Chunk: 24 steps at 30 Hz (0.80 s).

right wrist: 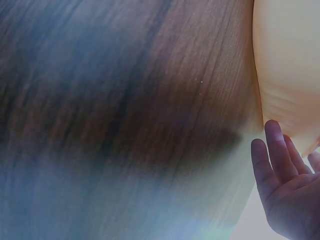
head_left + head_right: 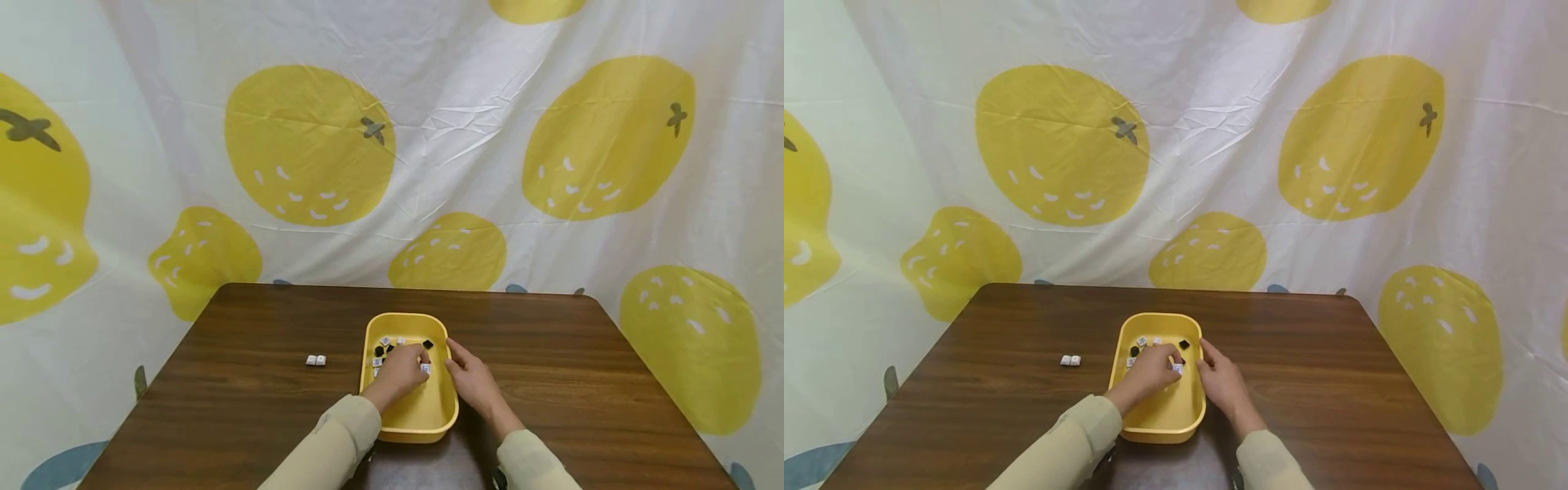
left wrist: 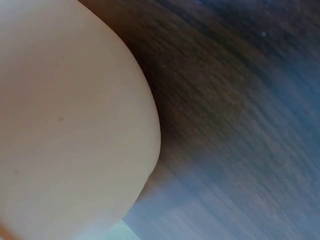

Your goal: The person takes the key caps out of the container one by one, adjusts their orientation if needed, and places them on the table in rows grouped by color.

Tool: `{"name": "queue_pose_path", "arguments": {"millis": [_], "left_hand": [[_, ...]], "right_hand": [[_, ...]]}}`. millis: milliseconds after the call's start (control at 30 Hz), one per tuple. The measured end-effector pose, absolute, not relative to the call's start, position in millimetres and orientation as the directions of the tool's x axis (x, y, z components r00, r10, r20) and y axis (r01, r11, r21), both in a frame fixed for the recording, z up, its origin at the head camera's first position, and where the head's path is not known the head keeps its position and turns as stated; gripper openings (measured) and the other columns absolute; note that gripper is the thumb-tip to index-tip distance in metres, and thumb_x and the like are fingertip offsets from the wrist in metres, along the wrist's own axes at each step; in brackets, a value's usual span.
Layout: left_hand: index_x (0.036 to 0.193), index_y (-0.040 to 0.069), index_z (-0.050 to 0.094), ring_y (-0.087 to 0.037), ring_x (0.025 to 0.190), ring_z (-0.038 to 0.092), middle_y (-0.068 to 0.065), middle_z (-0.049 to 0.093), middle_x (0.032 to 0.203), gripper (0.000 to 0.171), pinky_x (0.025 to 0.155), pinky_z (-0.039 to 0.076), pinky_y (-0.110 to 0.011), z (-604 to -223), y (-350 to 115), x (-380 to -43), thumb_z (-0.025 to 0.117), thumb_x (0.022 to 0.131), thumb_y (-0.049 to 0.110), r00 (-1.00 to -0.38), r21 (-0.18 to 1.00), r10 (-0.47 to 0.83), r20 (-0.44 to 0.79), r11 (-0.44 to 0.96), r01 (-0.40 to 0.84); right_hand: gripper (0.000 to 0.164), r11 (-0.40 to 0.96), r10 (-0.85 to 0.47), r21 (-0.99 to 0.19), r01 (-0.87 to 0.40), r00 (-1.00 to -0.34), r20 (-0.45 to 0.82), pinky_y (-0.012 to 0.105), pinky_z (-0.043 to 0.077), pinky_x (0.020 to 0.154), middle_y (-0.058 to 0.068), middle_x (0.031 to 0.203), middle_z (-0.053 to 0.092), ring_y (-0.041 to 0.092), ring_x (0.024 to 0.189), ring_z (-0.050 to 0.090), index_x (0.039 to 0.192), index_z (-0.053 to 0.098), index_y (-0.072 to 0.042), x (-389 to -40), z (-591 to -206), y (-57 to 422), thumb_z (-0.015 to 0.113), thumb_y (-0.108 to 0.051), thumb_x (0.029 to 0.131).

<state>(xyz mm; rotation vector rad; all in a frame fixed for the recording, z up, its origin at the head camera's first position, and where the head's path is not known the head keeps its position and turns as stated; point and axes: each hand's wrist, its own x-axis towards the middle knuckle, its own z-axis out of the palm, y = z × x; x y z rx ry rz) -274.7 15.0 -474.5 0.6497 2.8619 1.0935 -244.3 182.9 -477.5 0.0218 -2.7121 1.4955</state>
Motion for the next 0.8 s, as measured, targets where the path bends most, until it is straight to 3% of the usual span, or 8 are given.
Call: {"name": "queue_pose_path", "arguments": {"millis": [400, 533, 633, 800], "left_hand": [[0.092, 0.005, 0.069, -0.009, 0.056, 0.048, 0.002, 0.055, 0.064, 0.017, 0.051, 0.039, -0.023, -471, 13, -275, 0.073, 0.078, -0.003, -0.921, 0.729, 0.379, 0.089, 0.605, 0.319], [0.09, 0.006, 0.071, -0.009, 0.057, 0.049, 0.002, 0.059, 0.067, 0.006, 0.053, 0.041, -0.024, -468, 14, -274, 0.073, 0.085, 0.009, -0.927, 0.749, 0.366, 0.085, 0.59, 0.302], [0.087, 0.007, 0.071, -0.009, 0.057, 0.05, 0.001, 0.061, 0.071, 0.008, 0.053, 0.041, -0.025, -466, 14, -272, 0.069, 0.092, 0.014, -0.923, 0.749, 0.372, 0.102, 0.581, 0.317], [0.086, 0.005, 0.072, -0.009, 0.059, 0.051, -0.001, 0.065, 0.077, 0.006, 0.056, 0.043, -0.025, -464, 11, -271, 0.071, 0.089, 0.01, -0.915, 0.76, 0.389, 0.11, 0.561, 0.33]], "right_hand": [[0.048, 0.546, 0.009, -0.837, -0.042, -0.998, 0.056, 0.048, 0.049, 0.091, 0.021, 0.12, 0.066, 0.029, 0.106, 0.064, 0.148, 0.046, -0.007, -245, -479, 183, 0.053, -0.013, 0.101], [0.049, 0.548, 0.009, -0.836, -0.03, -0.999, 0.042, 0.049, 0.048, 0.093, 0.021, 0.123, 0.065, 0.03, 0.109, 0.063, 0.149, 0.045, -0.008, -245, -478, 182, 0.053, -0.014, 0.101], [0.049, 0.548, 0.005, -0.836, -0.022, -1.0, 0.03, 0.049, 0.048, 0.094, 0.02, 0.124, 0.064, 0.03, 0.11, 0.062, 0.15, 0.044, -0.009, -246, -478, 182, 0.053, -0.014, 0.102], [0.049, 0.566, 0.004, -0.824, -0.029, -0.999, 0.038, 0.05, 0.048, 0.094, 0.02, 0.124, 0.064, 0.031, 0.111, 0.062, 0.149, 0.045, -0.009, -245, -478, 184, 0.054, -0.015, 0.101]]}}
